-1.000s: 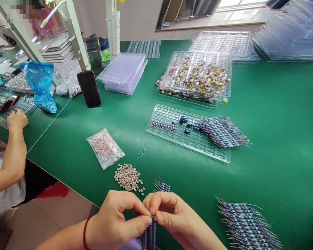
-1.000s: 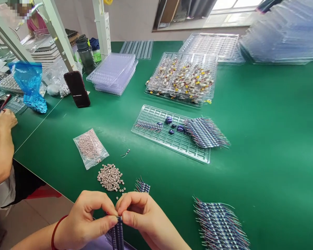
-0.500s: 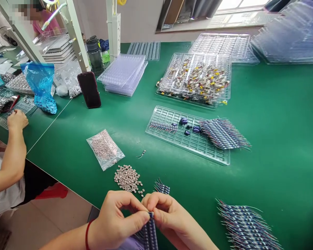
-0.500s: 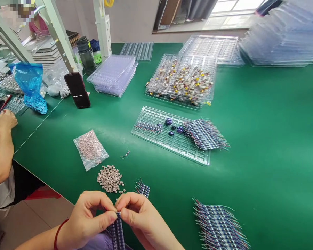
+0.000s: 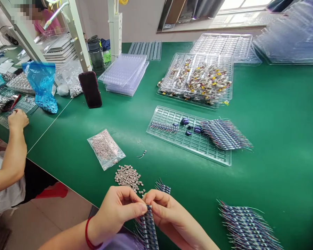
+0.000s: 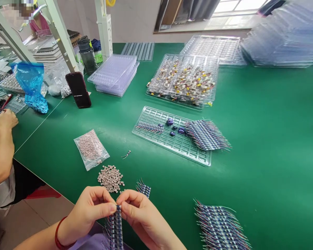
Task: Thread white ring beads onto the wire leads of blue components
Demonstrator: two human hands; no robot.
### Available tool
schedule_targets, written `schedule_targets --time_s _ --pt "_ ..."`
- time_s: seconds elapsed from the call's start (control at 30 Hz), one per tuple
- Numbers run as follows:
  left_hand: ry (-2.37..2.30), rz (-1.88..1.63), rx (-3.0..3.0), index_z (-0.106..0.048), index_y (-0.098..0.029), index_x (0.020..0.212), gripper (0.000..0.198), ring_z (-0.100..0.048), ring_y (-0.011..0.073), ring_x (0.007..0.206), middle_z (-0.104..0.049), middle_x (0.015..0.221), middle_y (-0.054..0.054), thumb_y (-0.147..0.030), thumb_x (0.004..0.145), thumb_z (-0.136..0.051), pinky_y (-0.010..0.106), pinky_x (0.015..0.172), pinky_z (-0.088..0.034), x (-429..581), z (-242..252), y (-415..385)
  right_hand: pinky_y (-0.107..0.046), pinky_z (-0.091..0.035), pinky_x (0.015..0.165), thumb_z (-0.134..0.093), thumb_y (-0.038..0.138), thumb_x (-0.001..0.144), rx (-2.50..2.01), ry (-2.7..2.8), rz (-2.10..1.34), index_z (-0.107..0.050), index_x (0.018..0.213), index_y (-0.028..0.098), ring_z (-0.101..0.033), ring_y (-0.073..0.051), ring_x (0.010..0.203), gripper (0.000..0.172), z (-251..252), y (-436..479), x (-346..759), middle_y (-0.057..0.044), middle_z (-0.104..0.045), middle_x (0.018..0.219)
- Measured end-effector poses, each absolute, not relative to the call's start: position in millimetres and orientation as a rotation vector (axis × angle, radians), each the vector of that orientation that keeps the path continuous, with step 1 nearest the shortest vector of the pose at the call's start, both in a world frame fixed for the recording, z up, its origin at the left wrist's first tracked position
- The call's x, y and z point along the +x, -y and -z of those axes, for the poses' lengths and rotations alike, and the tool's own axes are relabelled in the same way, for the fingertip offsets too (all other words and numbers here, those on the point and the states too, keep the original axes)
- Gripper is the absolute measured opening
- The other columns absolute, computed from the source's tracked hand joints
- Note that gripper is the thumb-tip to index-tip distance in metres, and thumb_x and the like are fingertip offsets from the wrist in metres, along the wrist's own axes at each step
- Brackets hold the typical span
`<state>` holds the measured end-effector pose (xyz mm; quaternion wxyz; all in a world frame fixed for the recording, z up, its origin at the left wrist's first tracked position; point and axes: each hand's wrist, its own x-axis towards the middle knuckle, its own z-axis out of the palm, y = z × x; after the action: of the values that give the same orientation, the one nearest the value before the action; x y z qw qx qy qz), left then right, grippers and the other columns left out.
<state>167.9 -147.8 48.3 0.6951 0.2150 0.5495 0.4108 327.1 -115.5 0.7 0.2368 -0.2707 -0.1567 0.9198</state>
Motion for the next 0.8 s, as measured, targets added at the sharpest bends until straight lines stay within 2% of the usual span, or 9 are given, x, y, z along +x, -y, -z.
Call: schedule_targets --time_s 0.47,0.67,0.8 --pt "-1.226 -0.925 0.466 -0.06 -0.012 0.058 0.04 -0.048 0.0071 0.05 -0.057 0.054 -0.001 -0.043 0.052 -0.085 0.02 0.053 -0.041 166.4 -47.7 148.3 -0.02 -0.04 0.062 -0.09 0.036 0.062 -0.833 0.458 -2.496 -0.072 0.072 0.017 -0.052 -0.009 0.061 0.028 -3.5 114.0 324.5 0.0 -0.06 0.065" --pt "-1.233 -0.949 0.594 -0.065 -0.012 0.07 0.034 -0.052 0.0085 0.06 -0.062 0.066 0.001 -0.041 0.063 -0.081 0.02 0.058 -0.042 164.5 -43.1 148.5 -0.024 -0.042 0.068 -0.086 0.043 0.066 -0.911 0.776 -2.284 -0.074 0.082 0.02 -0.053 -0.015 0.073 0.031 -11.5 111.0 329.6 -0.003 -0.064 0.078" --pt "-1.194 -0.953 0.555 -0.064 -0.013 0.083 0.041 -0.053 0.0082 0.057 -0.06 0.063 -0.001 -0.04 0.059 -0.085 0.02 0.056 -0.045 162.5 -38.6 148.3 -0.024 -0.041 0.067 -0.084 0.041 0.069 -0.96 0.838 -2.246 -0.073 0.077 0.02 -0.052 -0.014 0.07 0.025 -11.3 108.2 330.8 -0.002 -0.063 0.073"
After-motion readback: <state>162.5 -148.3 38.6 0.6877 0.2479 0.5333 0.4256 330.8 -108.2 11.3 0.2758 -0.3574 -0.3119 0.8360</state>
